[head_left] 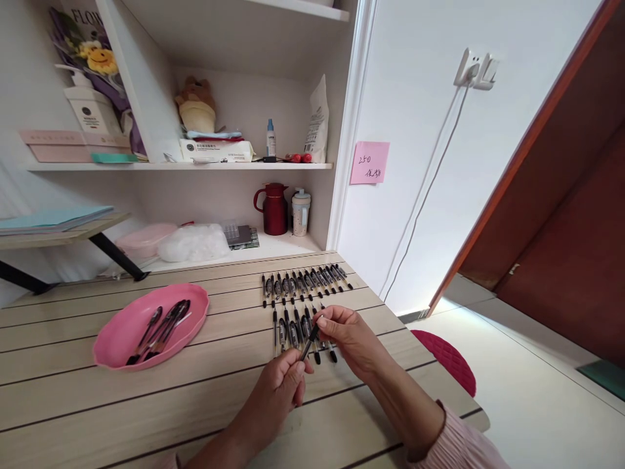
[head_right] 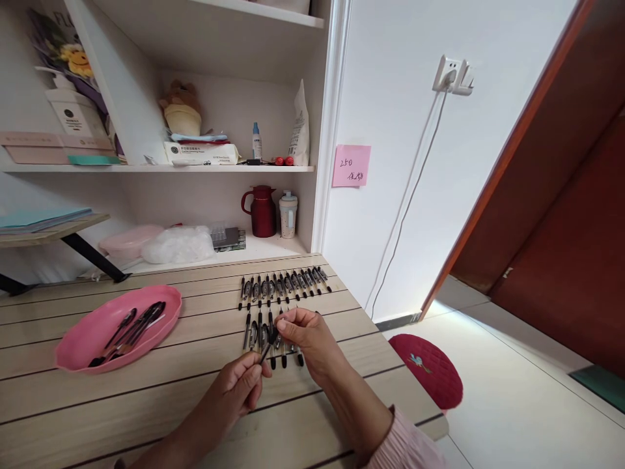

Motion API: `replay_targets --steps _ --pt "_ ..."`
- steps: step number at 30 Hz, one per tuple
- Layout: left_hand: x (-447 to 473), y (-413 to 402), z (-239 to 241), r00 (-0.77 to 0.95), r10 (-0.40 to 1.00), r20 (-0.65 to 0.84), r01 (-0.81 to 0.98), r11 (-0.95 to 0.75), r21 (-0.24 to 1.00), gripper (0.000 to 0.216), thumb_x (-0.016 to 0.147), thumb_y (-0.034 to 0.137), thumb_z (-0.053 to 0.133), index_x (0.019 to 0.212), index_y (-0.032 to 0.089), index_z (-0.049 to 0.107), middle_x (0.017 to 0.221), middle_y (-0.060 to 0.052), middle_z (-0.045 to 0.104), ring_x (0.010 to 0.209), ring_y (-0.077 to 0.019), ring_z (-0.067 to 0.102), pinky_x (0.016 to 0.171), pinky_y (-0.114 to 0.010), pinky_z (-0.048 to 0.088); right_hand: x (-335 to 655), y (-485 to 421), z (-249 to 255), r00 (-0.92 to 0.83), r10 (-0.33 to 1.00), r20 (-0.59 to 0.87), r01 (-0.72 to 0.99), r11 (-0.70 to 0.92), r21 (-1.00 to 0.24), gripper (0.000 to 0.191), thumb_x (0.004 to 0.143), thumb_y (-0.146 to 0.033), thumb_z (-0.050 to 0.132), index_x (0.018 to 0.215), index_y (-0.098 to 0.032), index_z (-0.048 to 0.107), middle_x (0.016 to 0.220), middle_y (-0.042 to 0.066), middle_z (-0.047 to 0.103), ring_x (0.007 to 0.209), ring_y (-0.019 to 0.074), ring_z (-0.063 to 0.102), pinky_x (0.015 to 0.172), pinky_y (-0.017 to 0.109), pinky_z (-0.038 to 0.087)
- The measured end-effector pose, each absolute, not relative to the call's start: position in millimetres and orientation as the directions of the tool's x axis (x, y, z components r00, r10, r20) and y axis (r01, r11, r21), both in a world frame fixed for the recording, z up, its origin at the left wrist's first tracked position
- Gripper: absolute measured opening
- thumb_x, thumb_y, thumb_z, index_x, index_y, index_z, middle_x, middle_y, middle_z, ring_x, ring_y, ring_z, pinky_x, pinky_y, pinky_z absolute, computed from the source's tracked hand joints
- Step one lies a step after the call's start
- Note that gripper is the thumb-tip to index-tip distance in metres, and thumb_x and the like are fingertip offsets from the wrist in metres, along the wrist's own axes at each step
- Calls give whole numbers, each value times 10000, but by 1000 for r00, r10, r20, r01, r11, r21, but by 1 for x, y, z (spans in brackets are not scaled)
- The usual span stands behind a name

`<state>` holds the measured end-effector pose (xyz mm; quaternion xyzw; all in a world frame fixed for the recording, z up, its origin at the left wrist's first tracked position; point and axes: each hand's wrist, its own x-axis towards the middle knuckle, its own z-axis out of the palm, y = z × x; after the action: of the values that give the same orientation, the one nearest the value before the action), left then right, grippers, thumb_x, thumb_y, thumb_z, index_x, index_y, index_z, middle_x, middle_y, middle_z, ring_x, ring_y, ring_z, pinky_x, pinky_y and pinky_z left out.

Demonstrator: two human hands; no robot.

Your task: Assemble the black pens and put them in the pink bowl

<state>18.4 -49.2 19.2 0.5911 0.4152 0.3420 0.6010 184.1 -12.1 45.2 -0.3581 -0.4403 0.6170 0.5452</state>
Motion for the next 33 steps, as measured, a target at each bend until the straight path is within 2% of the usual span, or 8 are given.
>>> replay_targets --steps 5,11,15,24,27,29,31,33 --pt "18 -49 18 421 903 -85 76 58 995 288 824 433 409 806 159 493 509 64 408 443 -68 292 450 -200 230 185 -12 46 -215 977 -4 -384 -89 -919 247 594 -307 744 791 -185 659 807 24 632 642 104 511 608 241 395" --pt "18 -49 20 415 906 -88 74 62 995 272 819 427 426 782 163 483 505 63 412 447 -63 302 438 -190 230 186 -11 45 -157 986 46 -353 -12 -936 191 575 -278 762 708 -175 672 663 -15 603 559 67 461 571 210 364" --pt "16 -48 24 484 861 -155 -30 194 981 279 797 438 471 807 160 489 495 73 414 391 -38 246 390 -180 149 186 -12 49 -225 974 32 -359 -52 -932 261 596 -321 743 810 -187 679 810 29 642 657 110 522 642 253 403" --pt "12 -51 25 642 737 -212 -242 457 856 276 787 432 507 821 159 500 472 80 395 324 -7 154 354 -174 70 187 -12 50 -217 973 76 -307 6 -952 229 579 -340 748 709 -175 656 716 10 612 592 97 481 599 248 391" --pt "12 -49 25 597 778 -194 -234 400 886 278 788 433 509 825 157 501 487 76 405 332 -9 174 357 -173 75 203 0 61 -322 941 101 -63 85 -994 304 668 -412 664 880 -196 635 854 38 626 705 134 537 657 283 411" --pt "12 -48 26 568 802 -183 -231 369 900 279 792 434 501 827 157 497 494 76 406 337 -11 178 358 -175 70 218 12 66 -229 969 98 271 160 -949 313 742 -428 574 965 -209 603 942 63 618 779 163 554 671 303 414" --pt "13 -47 27 547 816 -187 -216 353 910 275 796 430 493 829 158 492 503 76 405 344 -12 175 361 -176 65 230 23 64 -21 994 110 682 95 -725 250 761 -384 548 909 -190 604 914 89 627 794 194 560 666 317 402" --pt "13 -46 27 533 823 -196 -198 346 917 264 803 419 483 829 157 488 510 76 407 349 -11 169 364 -177 62 238 32 54 61 992 106 903 -10 -430 214 741 -307 564 893 -160 596 884 122 635 801 233 570 655 331 389"
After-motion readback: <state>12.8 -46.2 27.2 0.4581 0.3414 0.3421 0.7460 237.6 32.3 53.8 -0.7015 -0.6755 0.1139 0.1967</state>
